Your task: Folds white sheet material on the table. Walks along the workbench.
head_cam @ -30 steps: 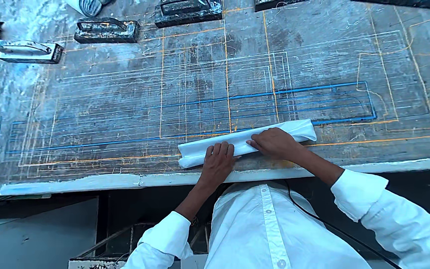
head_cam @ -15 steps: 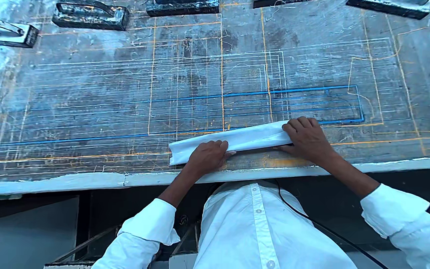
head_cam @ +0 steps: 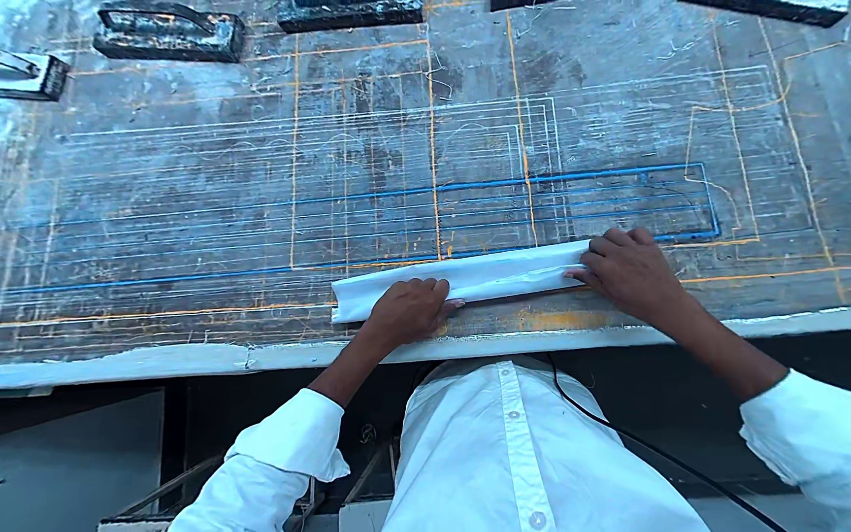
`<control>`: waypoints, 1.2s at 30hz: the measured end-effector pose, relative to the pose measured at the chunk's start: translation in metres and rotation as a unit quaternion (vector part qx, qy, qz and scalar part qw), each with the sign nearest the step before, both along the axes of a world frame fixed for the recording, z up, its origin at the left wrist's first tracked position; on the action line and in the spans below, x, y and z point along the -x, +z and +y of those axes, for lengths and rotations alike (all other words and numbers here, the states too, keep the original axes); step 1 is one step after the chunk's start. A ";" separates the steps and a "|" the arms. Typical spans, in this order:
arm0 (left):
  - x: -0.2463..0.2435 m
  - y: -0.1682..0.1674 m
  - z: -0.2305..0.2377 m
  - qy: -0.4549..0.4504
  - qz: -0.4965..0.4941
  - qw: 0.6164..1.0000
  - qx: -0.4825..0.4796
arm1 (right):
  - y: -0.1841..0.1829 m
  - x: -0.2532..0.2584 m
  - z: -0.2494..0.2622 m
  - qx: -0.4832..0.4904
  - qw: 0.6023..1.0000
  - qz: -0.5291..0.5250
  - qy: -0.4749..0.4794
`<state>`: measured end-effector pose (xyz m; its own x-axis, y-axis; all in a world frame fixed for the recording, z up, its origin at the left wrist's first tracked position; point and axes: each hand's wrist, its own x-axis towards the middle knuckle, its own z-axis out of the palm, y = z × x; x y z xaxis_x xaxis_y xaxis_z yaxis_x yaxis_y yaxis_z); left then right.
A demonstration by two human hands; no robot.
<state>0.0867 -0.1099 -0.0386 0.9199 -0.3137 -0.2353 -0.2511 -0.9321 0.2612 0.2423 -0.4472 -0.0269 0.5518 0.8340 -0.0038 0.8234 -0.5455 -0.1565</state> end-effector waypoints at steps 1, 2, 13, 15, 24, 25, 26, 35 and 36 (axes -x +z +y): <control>-0.001 0.001 0.000 0.002 0.005 1.000 0.002 | 0.006 0.008 0.006 0.011 0.999 -0.036 -0.024; -0.003 0.001 0.000 0.003 0.011 1.000 0.002 | 0.011 0.016 0.014 0.008 0.998 -0.050 -0.042; -0.014 0.010 0.009 0.034 0.039 0.998 0.040 | -0.026 0.031 0.072 0.016 0.998 0.036 0.055; 0.002 0.004 0.002 0.064 -0.077 0.995 0.007 | -0.014 0.020 0.080 0.069 0.993 0.089 0.046; 0.004 -0.020 -0.009 0.099 -0.198 0.974 -0.051 | 0.011 -0.029 0.106 0.139 0.949 0.262 0.109; 0.001 -0.016 -0.007 0.099 -0.153 0.983 -0.033 | 0.013 -0.028 0.108 0.142 0.951 0.252 0.107; -0.003 -0.010 -0.004 0.100 -0.091 0.991 -0.023 | 0.014 -0.024 0.108 0.142 0.960 0.222 0.099; -0.041 0.020 0.015 0.037 0.102 0.994 0.005 | -0.021 0.023 0.114 0.022 0.998 0.028 0.051; -0.037 0.020 0.014 0.035 0.083 0.996 0.000 | -0.017 0.021 0.117 0.057 0.996 0.055 0.037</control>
<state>0.1241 -0.0959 -0.0183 0.8882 -0.2493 -0.3860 -0.1382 -0.9461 0.2931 0.2211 -0.3299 -0.0437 0.4795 0.8632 -0.1582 0.8435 -0.5031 -0.1883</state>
